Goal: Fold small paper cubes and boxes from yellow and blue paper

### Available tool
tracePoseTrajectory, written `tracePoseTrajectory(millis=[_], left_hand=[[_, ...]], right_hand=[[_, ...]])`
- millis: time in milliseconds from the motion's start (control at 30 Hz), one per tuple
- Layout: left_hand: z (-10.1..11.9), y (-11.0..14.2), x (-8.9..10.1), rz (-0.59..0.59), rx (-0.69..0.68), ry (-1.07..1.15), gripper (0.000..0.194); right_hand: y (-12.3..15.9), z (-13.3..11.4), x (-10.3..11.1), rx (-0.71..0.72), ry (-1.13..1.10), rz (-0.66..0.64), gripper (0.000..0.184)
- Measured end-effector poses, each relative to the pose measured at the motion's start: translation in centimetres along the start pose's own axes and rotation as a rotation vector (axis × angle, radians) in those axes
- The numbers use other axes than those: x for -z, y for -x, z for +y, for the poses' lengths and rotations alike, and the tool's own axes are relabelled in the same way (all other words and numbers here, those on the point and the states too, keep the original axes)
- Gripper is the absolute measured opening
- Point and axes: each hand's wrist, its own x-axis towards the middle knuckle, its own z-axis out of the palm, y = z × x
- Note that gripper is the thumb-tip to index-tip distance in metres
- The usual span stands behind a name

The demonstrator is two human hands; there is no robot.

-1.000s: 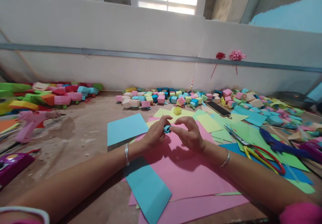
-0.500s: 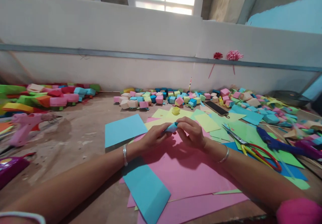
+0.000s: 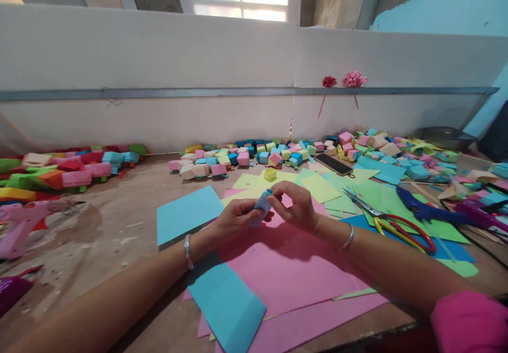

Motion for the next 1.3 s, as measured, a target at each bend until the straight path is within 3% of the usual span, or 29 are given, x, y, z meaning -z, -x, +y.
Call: tracePoseTrajectory(millis=[167, 400, 633, 833, 1000, 1300], left_hand=[[0.7, 0.0, 0.0, 0.022, -0.073, -0.121, 0.043], [0.7, 0.1, -0.1, 0.192, -0.214, -0.411, 0.036], [0.5, 0.0, -0.1, 0.121, -0.201, -0.430, 0.037], [0.6, 0.1, -0.2, 0.146, -0.182, -0.386, 0.039], [0.5, 0.2, -0.3, 0.140, -0.184, -0.396, 0.041], [0.2, 0.1, 0.0, 0.235, -0.247, -0.454, 0.032]], right_hand=[[-0.3, -0.3, 0.0, -0.025, -0.069, 0.002, 0.011], [-0.7, -0.6, -0.3, -0.102, -0.146, 0.049, 0.006], [-0.7, -0.4, -0.3, -0.107, -0.252, 0.047, 0.012], [-0.3, -0.2, -0.8, -0.218, -0.292, 0.059, 0.013], [-0.1, -0.5, -1.1, -0.240, -0.329, 0.060, 0.025], [-0.4, -0.5, -0.6, -0.198, -0.175, 0.001, 0.013]])
